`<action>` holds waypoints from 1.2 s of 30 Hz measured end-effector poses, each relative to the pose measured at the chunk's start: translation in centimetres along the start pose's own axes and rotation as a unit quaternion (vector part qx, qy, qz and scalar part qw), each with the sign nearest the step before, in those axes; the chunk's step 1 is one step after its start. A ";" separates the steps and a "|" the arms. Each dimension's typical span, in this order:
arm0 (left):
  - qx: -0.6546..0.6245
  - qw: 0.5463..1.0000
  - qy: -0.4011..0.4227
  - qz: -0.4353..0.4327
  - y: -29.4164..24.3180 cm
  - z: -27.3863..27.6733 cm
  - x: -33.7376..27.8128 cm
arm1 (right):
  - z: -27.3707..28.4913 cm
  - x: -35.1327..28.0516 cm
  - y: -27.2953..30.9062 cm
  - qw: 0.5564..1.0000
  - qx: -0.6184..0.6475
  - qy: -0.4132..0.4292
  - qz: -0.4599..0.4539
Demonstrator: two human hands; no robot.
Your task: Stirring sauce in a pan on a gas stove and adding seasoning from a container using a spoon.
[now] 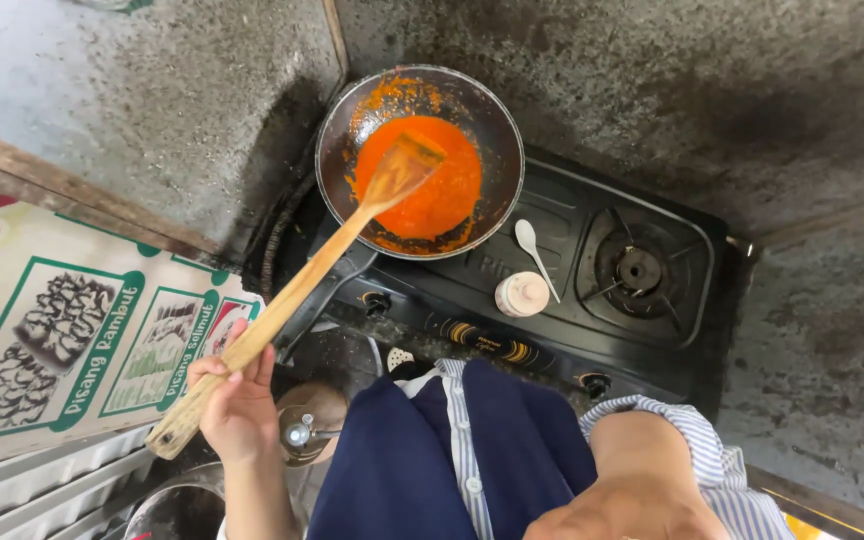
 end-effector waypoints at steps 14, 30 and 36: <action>0.036 0.998 -0.045 -0.015 0.3 -0.4 -0.8 | 1.0 -2.9 1.0 0.996 0.034 0.074 0.035; 0.041 0.999 -0.018 -0.022 -0.1 -0.6 -1.3 | 0.5 -8.0 5.3 0.999 0.037 -0.019 0.031; 0.052 0.998 -0.020 -0.022 -0.2 -0.9 -1.0 | 0.3 -7.4 5.1 0.999 0.031 -0.025 0.027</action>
Point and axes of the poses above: each hand's wrist, its own x-axis towards the middle knuckle, its own z-axis out of the back of the hand, y = z × x, the point moved 5 cm from there along x, towards the middle knuckle, and after that the axes turned 8 degrees about -y, right-handed, at the moved point
